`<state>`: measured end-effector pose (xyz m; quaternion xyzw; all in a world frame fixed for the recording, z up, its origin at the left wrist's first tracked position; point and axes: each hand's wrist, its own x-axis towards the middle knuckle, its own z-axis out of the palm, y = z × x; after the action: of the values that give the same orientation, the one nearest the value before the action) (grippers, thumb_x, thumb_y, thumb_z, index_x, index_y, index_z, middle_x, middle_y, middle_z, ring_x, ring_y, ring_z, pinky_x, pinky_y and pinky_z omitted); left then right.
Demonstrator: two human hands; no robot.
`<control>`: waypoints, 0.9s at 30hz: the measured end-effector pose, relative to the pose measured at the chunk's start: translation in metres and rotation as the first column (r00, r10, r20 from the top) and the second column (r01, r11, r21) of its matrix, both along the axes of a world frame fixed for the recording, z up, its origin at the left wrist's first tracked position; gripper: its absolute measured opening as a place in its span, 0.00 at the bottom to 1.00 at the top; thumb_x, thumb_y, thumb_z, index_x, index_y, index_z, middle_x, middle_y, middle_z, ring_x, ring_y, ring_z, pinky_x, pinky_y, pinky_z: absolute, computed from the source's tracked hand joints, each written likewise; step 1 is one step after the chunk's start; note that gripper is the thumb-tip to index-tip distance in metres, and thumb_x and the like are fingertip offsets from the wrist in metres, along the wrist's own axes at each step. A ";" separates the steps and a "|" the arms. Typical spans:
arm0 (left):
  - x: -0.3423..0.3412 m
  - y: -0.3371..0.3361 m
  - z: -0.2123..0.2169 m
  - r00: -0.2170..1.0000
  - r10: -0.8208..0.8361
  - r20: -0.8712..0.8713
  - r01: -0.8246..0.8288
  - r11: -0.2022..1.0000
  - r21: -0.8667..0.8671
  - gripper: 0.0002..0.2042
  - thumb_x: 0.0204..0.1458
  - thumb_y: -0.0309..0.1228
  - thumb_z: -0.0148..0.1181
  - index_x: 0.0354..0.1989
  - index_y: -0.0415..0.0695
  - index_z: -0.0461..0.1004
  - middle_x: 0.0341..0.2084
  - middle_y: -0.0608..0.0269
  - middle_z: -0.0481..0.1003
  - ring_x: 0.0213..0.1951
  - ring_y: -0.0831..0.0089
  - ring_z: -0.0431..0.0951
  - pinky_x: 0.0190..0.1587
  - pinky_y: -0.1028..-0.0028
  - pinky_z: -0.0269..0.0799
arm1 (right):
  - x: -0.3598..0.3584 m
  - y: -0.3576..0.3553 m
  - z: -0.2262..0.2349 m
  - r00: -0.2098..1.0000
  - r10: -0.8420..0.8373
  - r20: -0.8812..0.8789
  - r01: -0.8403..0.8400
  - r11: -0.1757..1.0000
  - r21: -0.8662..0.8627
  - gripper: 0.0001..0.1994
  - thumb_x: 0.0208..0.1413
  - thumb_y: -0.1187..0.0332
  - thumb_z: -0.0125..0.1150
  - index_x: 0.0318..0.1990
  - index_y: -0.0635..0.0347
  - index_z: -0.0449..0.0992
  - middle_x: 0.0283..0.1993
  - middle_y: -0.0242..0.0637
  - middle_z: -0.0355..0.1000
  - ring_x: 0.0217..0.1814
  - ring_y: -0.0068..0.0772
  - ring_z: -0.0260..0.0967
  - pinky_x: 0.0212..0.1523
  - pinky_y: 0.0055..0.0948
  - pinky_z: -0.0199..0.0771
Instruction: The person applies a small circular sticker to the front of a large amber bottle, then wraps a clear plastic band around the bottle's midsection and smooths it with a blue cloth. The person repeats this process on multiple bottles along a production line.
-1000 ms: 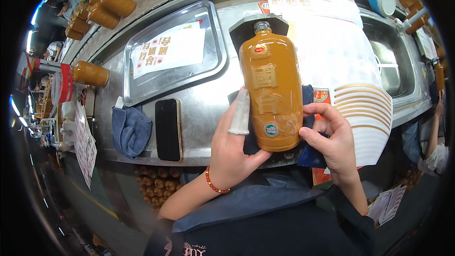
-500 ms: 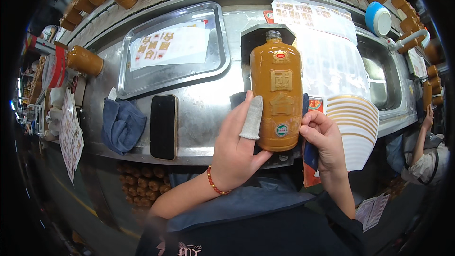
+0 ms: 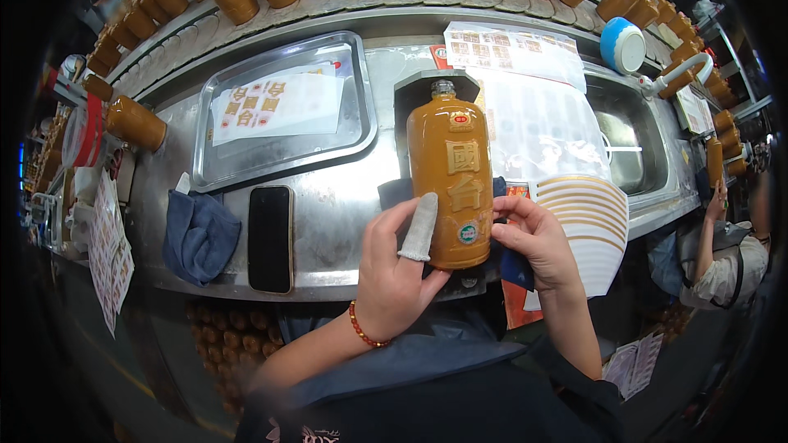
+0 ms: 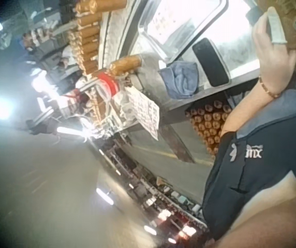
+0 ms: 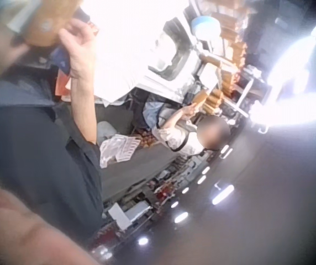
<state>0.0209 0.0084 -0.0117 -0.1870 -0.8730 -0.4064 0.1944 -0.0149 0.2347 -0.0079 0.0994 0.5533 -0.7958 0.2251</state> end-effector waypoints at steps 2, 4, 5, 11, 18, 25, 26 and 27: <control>0.002 0.000 0.000 1.000 0.002 -0.005 -0.002 1.000 -0.014 0.40 0.34 0.23 0.77 0.63 0.33 0.69 0.56 0.49 0.66 0.55 0.51 0.70 0.56 0.59 0.69 | 0.000 0.001 -0.001 1.000 -0.002 0.000 0.002 1.000 -0.006 0.17 0.56 0.80 0.68 0.53 0.68 0.74 0.48 0.35 0.74 0.47 0.21 0.76 0.51 0.19 0.76; 0.004 -0.002 0.000 1.000 -0.004 0.010 0.004 1.000 -0.025 0.41 0.34 0.22 0.76 0.64 0.34 0.69 0.54 0.50 0.67 0.53 0.53 0.70 0.55 0.60 0.69 | 0.000 0.001 -0.001 1.000 0.002 -0.001 -0.002 1.000 -0.010 0.16 0.56 0.80 0.68 0.52 0.67 0.74 0.47 0.34 0.74 0.47 0.21 0.75 0.51 0.19 0.76; 0.004 -0.002 0.000 1.000 -0.002 0.005 0.002 1.000 -0.026 0.41 0.34 0.22 0.76 0.64 0.34 0.69 0.53 0.50 0.67 0.53 0.53 0.70 0.54 0.60 0.69 | -0.001 0.000 -0.001 1.000 0.007 -0.003 -0.007 1.000 -0.011 0.16 0.56 0.80 0.68 0.51 0.67 0.74 0.47 0.34 0.74 0.47 0.21 0.75 0.51 0.19 0.76; 0.005 -0.002 -0.001 1.000 0.000 0.010 0.000 1.000 -0.019 0.42 0.34 0.22 0.76 0.65 0.36 0.69 0.50 0.52 0.67 0.51 0.54 0.70 0.53 0.61 0.68 | 0.000 -0.001 -0.002 1.000 -0.009 0.004 0.009 0.999 -0.047 0.11 0.56 0.79 0.68 0.46 0.64 0.75 0.44 0.32 0.75 0.46 0.18 0.74 0.49 0.17 0.75; 0.006 -0.003 -0.003 0.999 -0.046 -0.010 0.047 0.999 0.012 0.37 0.36 0.21 0.74 0.62 0.35 0.72 0.50 0.53 0.69 0.49 0.54 0.71 0.51 0.61 0.69 | 0.004 -0.002 0.007 0.997 0.023 -0.068 -0.021 0.999 0.024 0.05 0.58 0.78 0.67 0.39 0.62 0.76 0.40 0.30 0.76 0.41 0.15 0.73 0.45 0.15 0.73; 0.004 -0.004 -0.006 0.995 -0.075 -0.071 0.078 0.996 0.047 0.34 0.40 0.21 0.73 0.62 0.36 0.72 0.47 0.54 0.70 0.46 0.55 0.72 0.50 0.61 0.70 | 0.027 -0.016 0.051 0.958 0.190 -0.217 -0.171 0.980 0.101 0.05 0.55 0.79 0.66 0.37 0.63 0.76 0.38 0.30 0.76 0.37 0.15 0.72 0.40 0.16 0.72; 0.005 -0.004 -0.007 0.996 -0.072 -0.059 0.075 0.995 0.059 0.35 0.40 0.22 0.73 0.62 0.36 0.71 0.47 0.55 0.70 0.46 0.56 0.72 0.49 0.62 0.70 | 0.032 -0.026 0.064 0.914 0.270 -0.302 -0.225 0.958 0.177 0.04 0.54 0.78 0.66 0.35 0.63 0.76 0.37 0.30 0.76 0.38 0.15 0.72 0.42 0.17 0.73; 0.005 -0.006 -0.008 0.997 -0.069 -0.046 0.072 0.995 0.072 0.35 0.41 0.23 0.74 0.63 0.37 0.71 0.47 0.55 0.70 0.45 0.56 0.72 0.49 0.62 0.69 | 0.036 -0.035 0.074 0.846 0.407 -0.344 -0.314 0.902 0.295 0.05 0.54 0.78 0.67 0.36 0.63 0.77 0.37 0.31 0.76 0.37 0.18 0.73 0.42 0.20 0.74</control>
<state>0.0263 0.0028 -0.0198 -0.2193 -0.8459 -0.4406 0.2056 0.0212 0.2001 0.0661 -0.1458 0.6832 -0.6736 0.2415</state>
